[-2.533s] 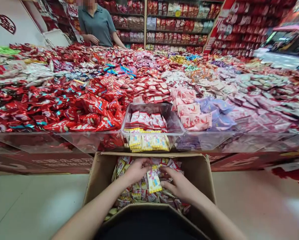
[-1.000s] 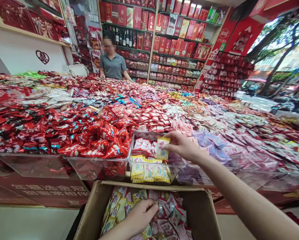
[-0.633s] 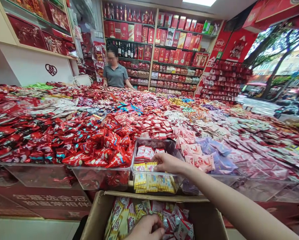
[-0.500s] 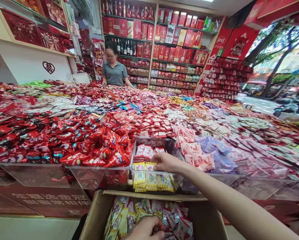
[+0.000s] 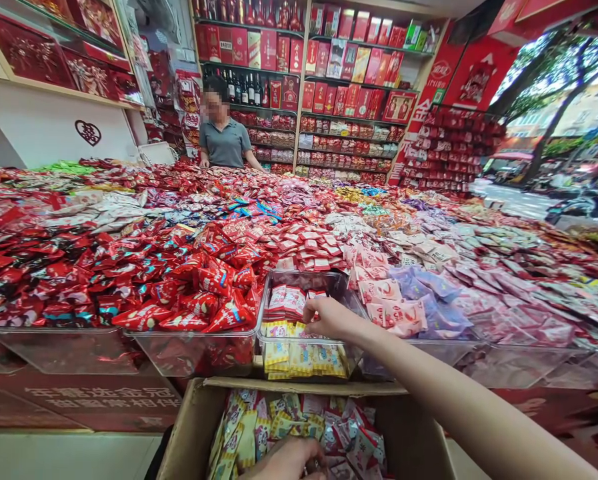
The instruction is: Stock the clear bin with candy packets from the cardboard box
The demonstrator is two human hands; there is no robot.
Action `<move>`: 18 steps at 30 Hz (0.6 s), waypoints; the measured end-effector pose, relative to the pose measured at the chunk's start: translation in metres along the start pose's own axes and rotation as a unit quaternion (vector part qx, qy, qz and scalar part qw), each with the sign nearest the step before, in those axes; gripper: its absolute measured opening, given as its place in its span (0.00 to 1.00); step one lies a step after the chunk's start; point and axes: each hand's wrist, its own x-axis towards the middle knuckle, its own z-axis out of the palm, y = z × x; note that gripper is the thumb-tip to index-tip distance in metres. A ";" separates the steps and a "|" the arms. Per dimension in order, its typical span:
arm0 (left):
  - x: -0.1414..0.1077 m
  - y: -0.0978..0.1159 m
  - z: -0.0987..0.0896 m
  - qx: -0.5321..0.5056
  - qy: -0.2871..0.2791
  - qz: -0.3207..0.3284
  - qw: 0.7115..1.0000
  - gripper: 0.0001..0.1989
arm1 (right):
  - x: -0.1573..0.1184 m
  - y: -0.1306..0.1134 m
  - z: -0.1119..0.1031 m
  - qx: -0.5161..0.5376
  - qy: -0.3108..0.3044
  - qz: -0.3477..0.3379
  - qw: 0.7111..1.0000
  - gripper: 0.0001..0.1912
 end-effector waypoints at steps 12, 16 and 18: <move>-0.019 0.016 -0.009 0.032 0.005 0.030 0.999 0.17 | 0.008 0.003 0.003 -0.051 -0.133 0.026 0.989 0.18; -0.025 0.018 -0.009 0.024 -0.004 0.045 0.999 0.16 | 0.011 0.004 0.005 -0.085 -0.107 0.002 0.991 0.15; -0.026 0.016 -0.009 0.014 -0.003 0.054 0.998 0.16 | 0.012 0.004 0.006 -0.091 -0.097 0.005 0.991 0.13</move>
